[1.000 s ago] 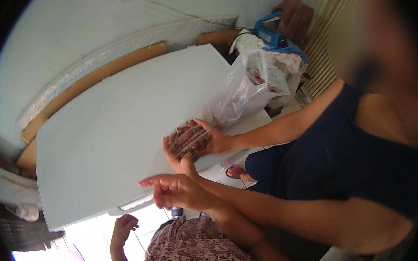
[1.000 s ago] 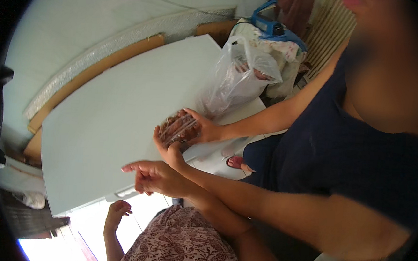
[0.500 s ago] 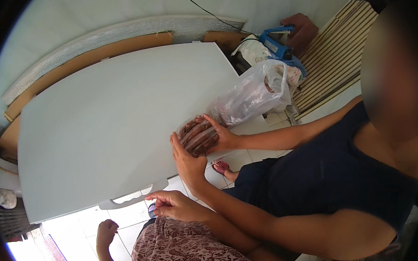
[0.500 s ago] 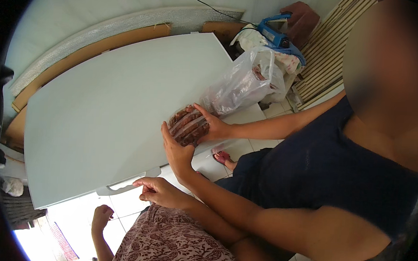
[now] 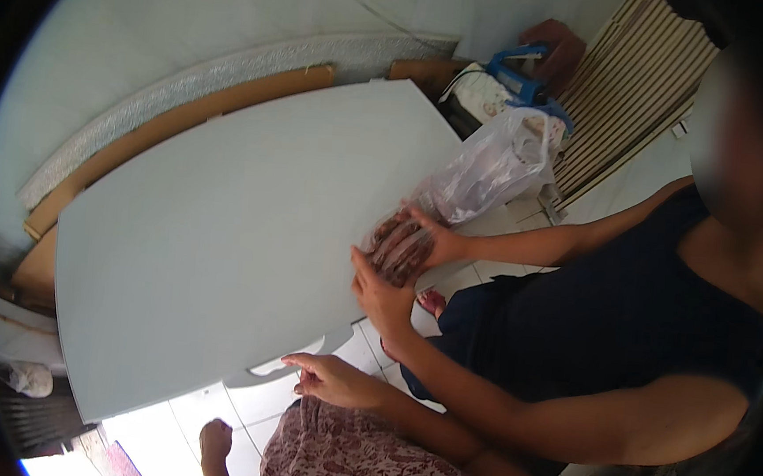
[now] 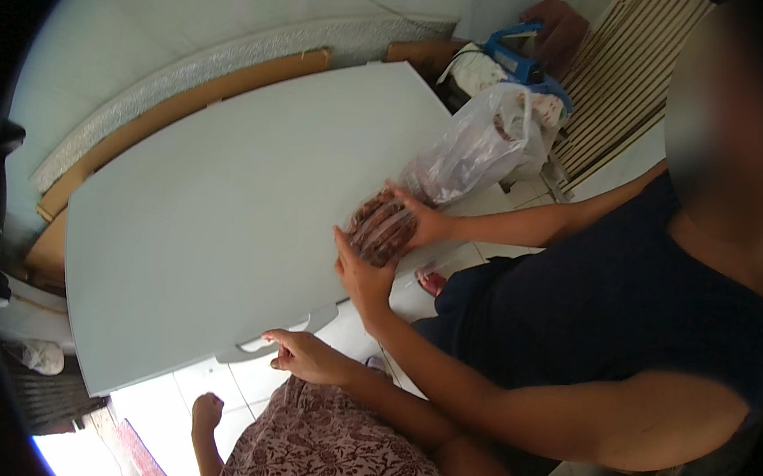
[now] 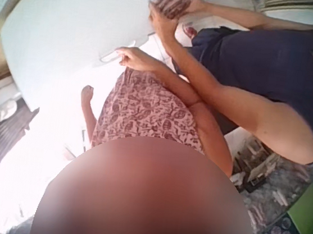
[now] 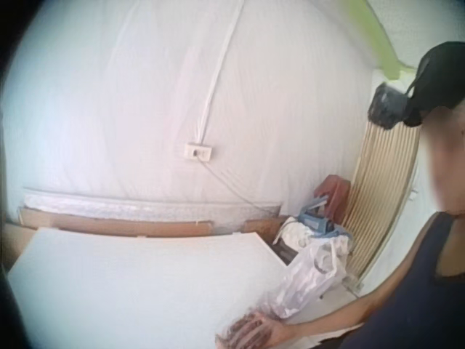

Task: The person removes the casing from cooked sausages by hand, placing the meat into a metal bowl. They then retrieve a plastic bag of sausages from a chest freezer and continue removing casings from additional sausages.

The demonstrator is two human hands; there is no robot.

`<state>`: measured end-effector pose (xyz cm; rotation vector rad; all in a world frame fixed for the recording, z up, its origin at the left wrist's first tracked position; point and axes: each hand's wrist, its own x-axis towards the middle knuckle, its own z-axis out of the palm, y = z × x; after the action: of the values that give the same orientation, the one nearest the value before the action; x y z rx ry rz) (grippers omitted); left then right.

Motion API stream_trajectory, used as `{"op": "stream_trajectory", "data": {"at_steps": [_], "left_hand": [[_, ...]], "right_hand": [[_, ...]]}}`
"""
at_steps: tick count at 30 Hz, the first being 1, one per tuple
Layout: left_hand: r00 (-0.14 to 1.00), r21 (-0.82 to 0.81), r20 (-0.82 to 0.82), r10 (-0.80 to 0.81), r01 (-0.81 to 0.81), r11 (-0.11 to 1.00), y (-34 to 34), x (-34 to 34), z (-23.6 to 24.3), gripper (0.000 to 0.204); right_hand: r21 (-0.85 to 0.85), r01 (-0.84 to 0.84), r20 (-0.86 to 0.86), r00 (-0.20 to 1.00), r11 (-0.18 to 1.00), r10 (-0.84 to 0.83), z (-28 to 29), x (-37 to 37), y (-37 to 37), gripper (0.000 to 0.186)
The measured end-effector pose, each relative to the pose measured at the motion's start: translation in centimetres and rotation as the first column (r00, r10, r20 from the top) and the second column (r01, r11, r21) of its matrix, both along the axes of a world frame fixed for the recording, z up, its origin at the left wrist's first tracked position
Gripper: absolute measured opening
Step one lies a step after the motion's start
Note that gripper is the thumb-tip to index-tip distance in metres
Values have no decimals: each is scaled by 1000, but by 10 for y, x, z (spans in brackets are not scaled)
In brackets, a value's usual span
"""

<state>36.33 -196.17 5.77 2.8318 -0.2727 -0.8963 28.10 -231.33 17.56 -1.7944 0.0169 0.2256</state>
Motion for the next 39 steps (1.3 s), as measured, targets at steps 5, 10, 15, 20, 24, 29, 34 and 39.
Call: {"op": "stream_trajectory", "data": {"at_steps": [5, 10, 15, 20, 24, 29, 34, 39], "left_hand": [[997, -81, 60, 41, -36, 996, 36, -1, -30, 19], [934, -91, 154, -322, 338, 937, 50, 40, -120, 25], [958, -305, -5, -287, 272, 913, 46, 34, -143, 26], [952, -222, -26, -305, 292, 930, -4, 22, -113, 16], [993, -229, -111, 33, -58, 972, -24, 20, -83, 19], [991, -393, -134, -11, -43, 919, -26, 21, -67, 23], [970, -452, -243, 21, -133, 882, -27, 21, -63, 22], [967, -452, -255, 12, -130, 882, -26, 21, -66, 19]], "right_hand": [[47, 73, -49, 996, 996, -71, -22, 1, 4, 54], [66, -62, -65, 996, 996, 67, -41, 13, 15, 46], [-24, -35, -68, 997, 999, 33, -53, 30, 9, 37], [-79, 0, -150, 989, 997, -12, -73, 24, 1, 32], [-92, 19, -194, 980, 996, -37, -69, 9, 11, 30], [-99, 25, -70, 997, 995, -32, -55, 8, 26, 27], [-167, 30, 4, 1000, 986, -30, -60, 9, 35, 30], [-343, 43, 157, 988, 938, 12, -76, 15, 33, 34]]}}
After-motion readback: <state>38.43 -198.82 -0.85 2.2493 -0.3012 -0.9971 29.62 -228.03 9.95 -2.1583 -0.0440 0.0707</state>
